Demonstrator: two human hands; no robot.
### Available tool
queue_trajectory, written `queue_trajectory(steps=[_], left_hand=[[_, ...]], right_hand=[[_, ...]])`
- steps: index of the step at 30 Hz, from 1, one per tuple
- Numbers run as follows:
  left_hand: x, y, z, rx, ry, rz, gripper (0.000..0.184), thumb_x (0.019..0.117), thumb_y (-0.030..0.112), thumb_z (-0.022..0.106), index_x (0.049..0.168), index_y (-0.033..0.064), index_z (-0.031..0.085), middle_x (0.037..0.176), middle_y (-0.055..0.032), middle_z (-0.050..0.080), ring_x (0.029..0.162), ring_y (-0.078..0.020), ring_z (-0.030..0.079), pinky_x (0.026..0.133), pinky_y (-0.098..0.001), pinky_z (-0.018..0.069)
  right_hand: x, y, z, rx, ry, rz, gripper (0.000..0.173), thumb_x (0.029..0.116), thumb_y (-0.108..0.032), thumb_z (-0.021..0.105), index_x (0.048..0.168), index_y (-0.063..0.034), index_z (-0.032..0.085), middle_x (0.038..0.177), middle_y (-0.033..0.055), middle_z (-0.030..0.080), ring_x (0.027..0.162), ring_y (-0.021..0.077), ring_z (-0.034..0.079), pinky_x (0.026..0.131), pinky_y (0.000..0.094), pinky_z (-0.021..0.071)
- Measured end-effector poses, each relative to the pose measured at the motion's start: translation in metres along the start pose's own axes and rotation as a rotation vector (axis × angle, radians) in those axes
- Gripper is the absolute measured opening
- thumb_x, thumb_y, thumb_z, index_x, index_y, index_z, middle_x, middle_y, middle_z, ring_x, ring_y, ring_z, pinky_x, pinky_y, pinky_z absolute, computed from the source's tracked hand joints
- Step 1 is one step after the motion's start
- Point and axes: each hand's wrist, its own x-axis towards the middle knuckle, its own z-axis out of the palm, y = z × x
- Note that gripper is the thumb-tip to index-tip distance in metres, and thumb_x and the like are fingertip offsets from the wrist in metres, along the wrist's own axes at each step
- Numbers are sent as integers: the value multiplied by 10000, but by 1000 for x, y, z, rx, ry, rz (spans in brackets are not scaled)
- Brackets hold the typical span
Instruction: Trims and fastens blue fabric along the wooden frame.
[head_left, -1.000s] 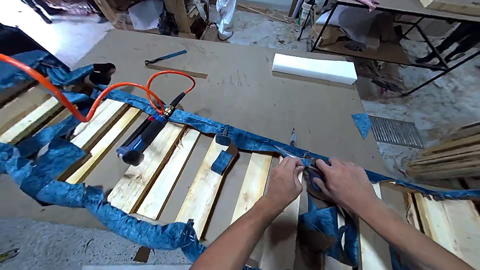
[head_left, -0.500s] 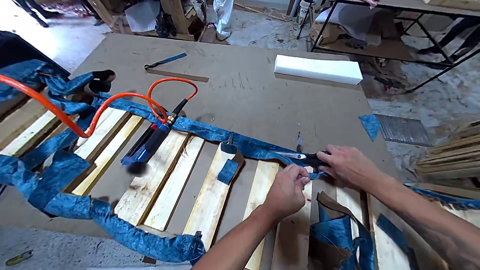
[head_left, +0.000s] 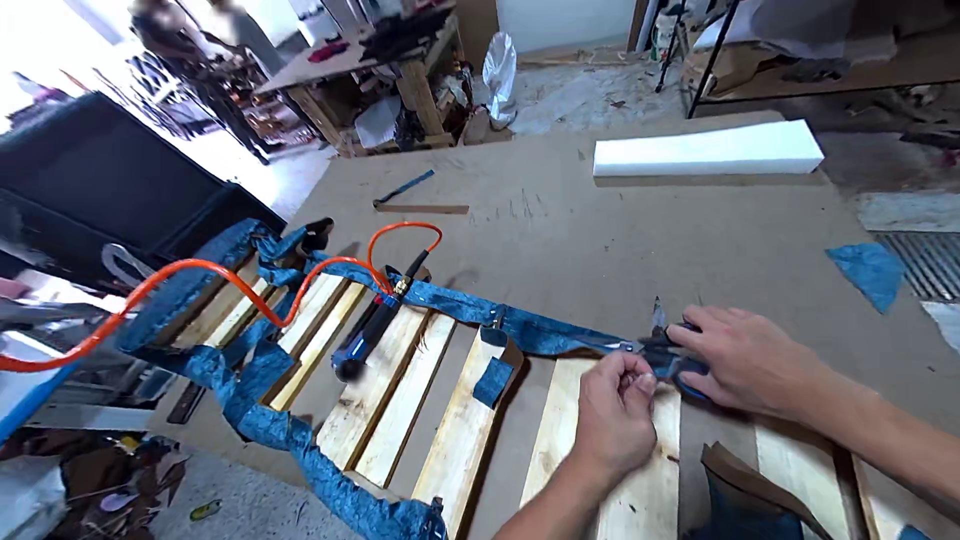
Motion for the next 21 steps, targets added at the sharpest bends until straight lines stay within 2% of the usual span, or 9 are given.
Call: queue_trajectory(steps=[3,8,11,15,18,20,21], left_hand=[[-4,-1,0,4,49,28,135,988,60,542,979,-17,652,802,-57,644,693,-113,633,653,-284,566],[-12,3,-15,32,103,24,136,996,49,534,967,1,657,780,-52,656,689,-120,645,659,-290,575],[-13,4,-16,12,114,42,133,998,46,534,961,-2,653,770,-59,661,682,-130,646,652,-294,572],[-14,0,1,82,36,19,129,986,60,552,951,20,669,780,-36,648,697,-109,637,670,-287,566],[-14,-2,8,119,25,3,123,988,77,562,949,48,674,788,-22,646,710,-102,631,688,-294,559],[-12,1,9,114,24,6,111,981,69,566,943,61,670,788,-18,642,702,-103,627,677,-297,560],[-12,3,9,104,21,5,104,979,60,569,947,60,668,788,-18,637,697,-105,622,669,-299,557]], right_hand=[[10,-15,5,28,-25,55,340,763,-458,772,970,-192,730,894,56,645,814,263,672,651,445,561],[8,-28,-15,0,-179,178,387,773,-496,781,1026,-210,718,938,52,644,865,259,661,657,433,536],[1,-19,-11,-26,-213,150,376,802,-516,752,1025,-215,717,934,42,646,878,250,658,717,430,536],[16,-20,-9,-45,-203,73,282,839,-393,770,1015,-178,720,926,88,667,894,295,670,802,484,540],[20,-24,-13,-68,-196,45,263,842,-344,787,1009,-153,722,894,115,658,835,319,666,744,489,544],[17,-28,-15,-58,-214,51,199,868,-295,762,981,-141,708,834,113,645,768,312,672,662,477,548],[16,-31,-15,-58,-234,60,189,871,-292,742,983,-146,699,826,103,637,764,302,671,654,466,545]])
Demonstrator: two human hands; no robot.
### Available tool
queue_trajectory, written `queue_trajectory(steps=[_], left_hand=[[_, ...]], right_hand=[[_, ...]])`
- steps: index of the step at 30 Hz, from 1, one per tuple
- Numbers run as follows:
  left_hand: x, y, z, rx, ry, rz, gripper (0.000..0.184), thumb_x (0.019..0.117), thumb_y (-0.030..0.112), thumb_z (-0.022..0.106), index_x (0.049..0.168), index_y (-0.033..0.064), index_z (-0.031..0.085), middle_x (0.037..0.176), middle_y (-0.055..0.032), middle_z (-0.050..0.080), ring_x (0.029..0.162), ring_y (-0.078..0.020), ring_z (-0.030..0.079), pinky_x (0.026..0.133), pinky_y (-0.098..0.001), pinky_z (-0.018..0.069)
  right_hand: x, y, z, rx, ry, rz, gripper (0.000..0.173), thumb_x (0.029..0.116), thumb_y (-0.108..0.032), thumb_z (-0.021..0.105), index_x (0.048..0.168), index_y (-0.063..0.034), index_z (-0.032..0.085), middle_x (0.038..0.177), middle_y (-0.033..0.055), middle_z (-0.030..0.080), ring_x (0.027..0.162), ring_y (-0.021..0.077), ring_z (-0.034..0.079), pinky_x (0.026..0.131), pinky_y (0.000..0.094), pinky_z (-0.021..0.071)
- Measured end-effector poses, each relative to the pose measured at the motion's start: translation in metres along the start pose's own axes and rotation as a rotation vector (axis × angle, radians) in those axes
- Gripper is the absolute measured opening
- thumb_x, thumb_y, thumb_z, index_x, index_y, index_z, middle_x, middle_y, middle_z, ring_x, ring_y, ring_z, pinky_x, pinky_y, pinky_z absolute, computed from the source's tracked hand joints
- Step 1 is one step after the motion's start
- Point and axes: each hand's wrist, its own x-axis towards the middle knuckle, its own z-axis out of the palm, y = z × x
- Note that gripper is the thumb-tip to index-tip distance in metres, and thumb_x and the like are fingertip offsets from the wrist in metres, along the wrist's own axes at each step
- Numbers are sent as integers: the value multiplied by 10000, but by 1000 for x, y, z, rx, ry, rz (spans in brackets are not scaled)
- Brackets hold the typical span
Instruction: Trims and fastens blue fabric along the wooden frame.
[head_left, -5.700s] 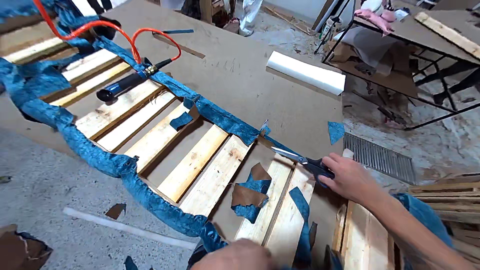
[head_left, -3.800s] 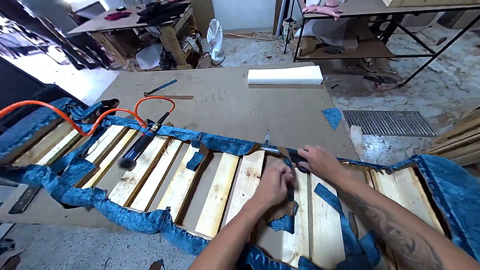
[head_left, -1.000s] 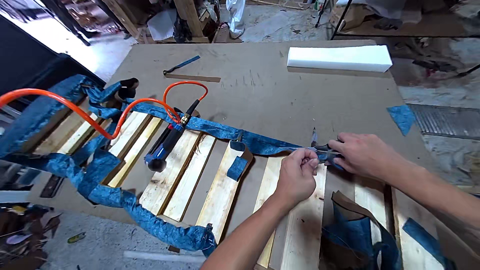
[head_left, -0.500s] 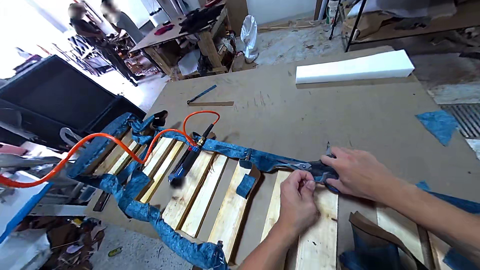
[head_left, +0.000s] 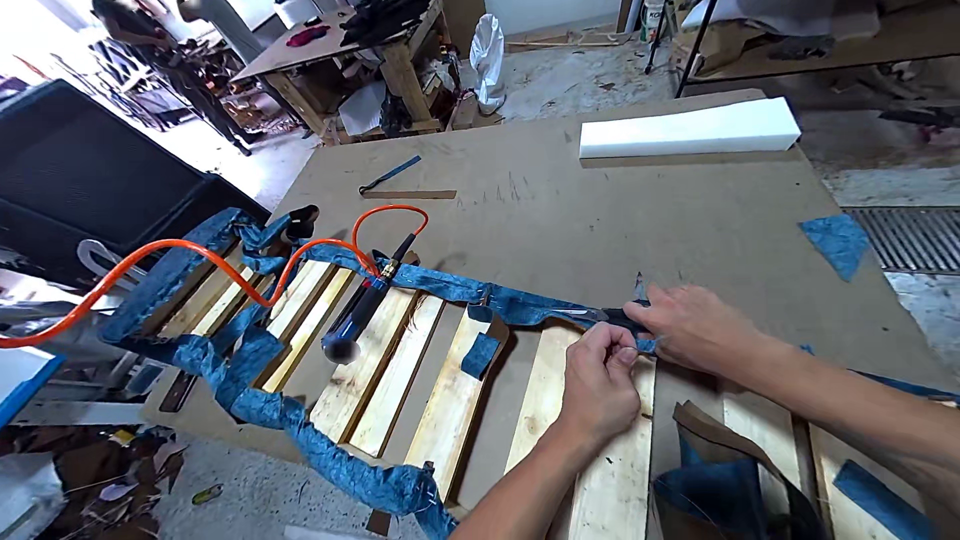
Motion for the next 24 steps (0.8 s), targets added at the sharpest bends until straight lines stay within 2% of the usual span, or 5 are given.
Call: queue_trajectory(steps=[4,12,14,20,24], left_hand=[[3,6,-4,1,-38,15,115,975,50,564,947,56,675,841,-21,658,743,-99,633,706,-293,559],[2,24,-22,5,-112,107,119,968,35,556,917,42,663,828,-26,640,723,-93,614,670,-275,543],[7,29,-21,21,-111,109,116,966,44,562,921,46,669,821,-19,627,722,-90,607,666,-271,536],[24,44,-28,-119,-27,73,101,978,29,548,962,61,643,840,-39,628,682,-124,608,606,-299,544],[29,52,-37,-177,-6,84,92,987,35,544,960,55,629,804,-48,613,649,-126,592,581,-295,527]], right_hand=[[17,-4,3,25,-3,15,309,797,-373,797,994,-159,694,889,99,648,824,302,670,713,482,552],[50,4,8,152,-63,-29,235,810,-368,776,972,-215,703,819,20,654,735,228,668,609,451,528],[58,0,7,179,-83,-17,248,790,-273,796,999,-192,690,871,49,640,769,259,663,620,474,525],[58,8,16,461,56,-172,156,767,-286,814,805,-188,700,715,-14,658,707,187,675,614,465,541],[62,2,-1,487,42,-194,159,782,-297,795,826,-167,714,780,8,678,773,195,678,664,447,538]])
